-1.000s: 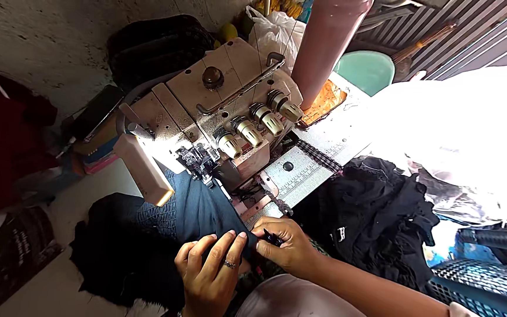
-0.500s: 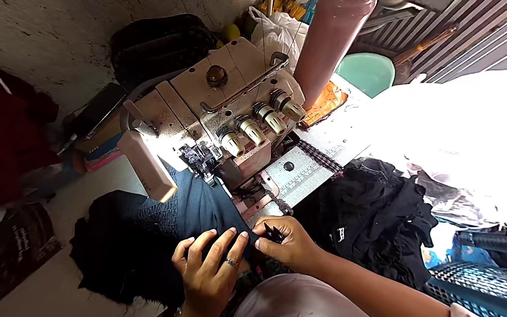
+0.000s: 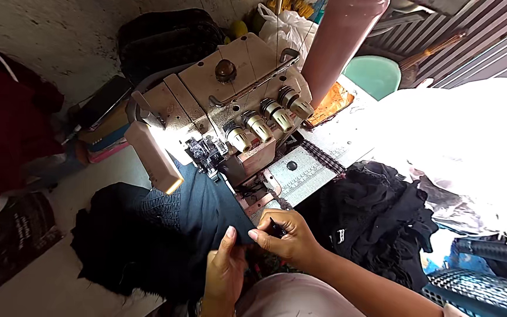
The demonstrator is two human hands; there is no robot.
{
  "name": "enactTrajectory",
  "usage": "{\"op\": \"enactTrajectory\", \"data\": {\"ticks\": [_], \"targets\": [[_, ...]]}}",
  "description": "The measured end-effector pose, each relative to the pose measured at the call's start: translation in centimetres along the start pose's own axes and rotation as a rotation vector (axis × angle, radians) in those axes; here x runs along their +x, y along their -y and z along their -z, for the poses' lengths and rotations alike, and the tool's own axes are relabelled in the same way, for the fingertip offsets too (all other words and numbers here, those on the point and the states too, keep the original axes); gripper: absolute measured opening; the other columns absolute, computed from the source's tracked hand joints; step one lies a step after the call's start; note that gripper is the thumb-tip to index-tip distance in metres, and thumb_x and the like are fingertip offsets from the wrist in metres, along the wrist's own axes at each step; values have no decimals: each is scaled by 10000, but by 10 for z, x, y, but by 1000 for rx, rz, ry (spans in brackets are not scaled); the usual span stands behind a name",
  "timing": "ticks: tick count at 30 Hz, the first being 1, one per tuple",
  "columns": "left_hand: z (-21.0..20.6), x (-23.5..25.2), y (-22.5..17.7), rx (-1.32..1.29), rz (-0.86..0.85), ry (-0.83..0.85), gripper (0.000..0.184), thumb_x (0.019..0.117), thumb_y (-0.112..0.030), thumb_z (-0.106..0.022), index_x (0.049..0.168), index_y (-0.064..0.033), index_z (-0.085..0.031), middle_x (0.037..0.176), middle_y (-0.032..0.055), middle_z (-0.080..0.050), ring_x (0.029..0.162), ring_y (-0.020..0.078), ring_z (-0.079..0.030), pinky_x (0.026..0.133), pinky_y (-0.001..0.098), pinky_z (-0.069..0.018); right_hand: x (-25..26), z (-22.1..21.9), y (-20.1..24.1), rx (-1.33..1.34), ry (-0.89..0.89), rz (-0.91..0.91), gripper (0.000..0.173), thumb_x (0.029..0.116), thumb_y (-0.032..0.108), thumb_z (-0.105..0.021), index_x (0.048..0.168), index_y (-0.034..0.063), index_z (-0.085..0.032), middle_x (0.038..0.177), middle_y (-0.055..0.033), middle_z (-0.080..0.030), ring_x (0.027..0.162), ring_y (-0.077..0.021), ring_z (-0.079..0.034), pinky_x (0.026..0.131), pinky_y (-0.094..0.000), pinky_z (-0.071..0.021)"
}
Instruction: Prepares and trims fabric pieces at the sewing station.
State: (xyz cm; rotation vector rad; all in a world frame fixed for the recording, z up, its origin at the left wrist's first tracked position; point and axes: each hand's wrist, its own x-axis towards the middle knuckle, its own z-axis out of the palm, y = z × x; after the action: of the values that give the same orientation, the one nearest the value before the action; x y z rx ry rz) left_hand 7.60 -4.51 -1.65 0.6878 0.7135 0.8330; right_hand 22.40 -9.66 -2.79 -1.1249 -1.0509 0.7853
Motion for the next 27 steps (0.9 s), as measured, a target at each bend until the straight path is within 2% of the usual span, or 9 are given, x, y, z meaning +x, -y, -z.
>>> {"op": "enactTrajectory", "data": {"ticks": [3,5,7,10,14,18,21,24,27], "targets": [[-8,4,-4,691,-655,-89,97,950,-204,-715,1022,-140,-730,991,-108,-756,965,-51,-692,891,157,-570,-2,2,-1,-23,-6,20,209,945,140,-685,773,25,-653,717,38,-563,695,65,-508,621,-80,-401],[-6,8,-11,1090,-900,-108,187,944,-197,-709,948,-11,-720,937,-10,-737,967,-76,-662,911,111,-514,-1,1,-1,-48,-15,28,213,945,145,-684,771,27,-656,716,37,-570,697,63,-516,623,-80,-408],[-11,12,-21,1300,-960,-108,230,932,-179,-691,897,47,-716,885,82,-735,939,-50,-667,908,92,-481,5,1,-3,-65,-27,39,200,943,145,-687,783,26,-670,736,35,-599,720,64,-541,646,-83,-434],[-19,24,-33,1438,-913,-124,249,942,-158,-657,905,78,-726,882,164,-740,919,55,-704,897,137,-496,23,-2,-5,-86,-34,41,199,941,139,-683,787,15,-686,753,29,-617,730,60,-550,658,-96,-442],[-22,37,-48,1576,-783,-172,331,1023,-213,-577,986,72,-741,944,196,-749,955,170,-733,896,244,-542,53,-9,-5,-95,-44,5,200,916,127,-673,735,42,-663,707,60,-593,660,77,-517,600,-100,-415],[-19,51,-55,1676,-733,-156,396,1059,-215,-502,1071,118,-715,986,261,-738,974,319,-741,892,387,-566,75,-17,-4,3,-92,-147,345,864,98,-699,605,182,-487,571,139,-466,523,77,-428,505,-117,-343],[-22,60,-61,1744,-658,-186,430,1078,-220,-461,1083,126,-717,969,277,-738,944,374,-744,860,466,-570,86,-23,-5,49,-140,-192,424,845,60,-714,571,197,-421,539,129,-425,495,58,-386,485,-132,-308],[-23,74,-72,1832,-523,-192,498,1105,-261,-392,1083,127,-703,895,302,-718,865,449,-732,756,573,-561,89,-27,-11,43,-198,-139,413,830,31,-706,572,185,-423,545,127,-419,499,62,-378,488,-129,-304],[-23,91,-90,1848,-280,-203,555,1115,-320,-330,1117,113,-677,1000,343,-689,998,510,-679,840,675,-491,72,-27,-26,-7,-231,-19,355,872,116,-697,615,169,-458,591,133,-435,543,82,-389,518,-118,-315]]}}
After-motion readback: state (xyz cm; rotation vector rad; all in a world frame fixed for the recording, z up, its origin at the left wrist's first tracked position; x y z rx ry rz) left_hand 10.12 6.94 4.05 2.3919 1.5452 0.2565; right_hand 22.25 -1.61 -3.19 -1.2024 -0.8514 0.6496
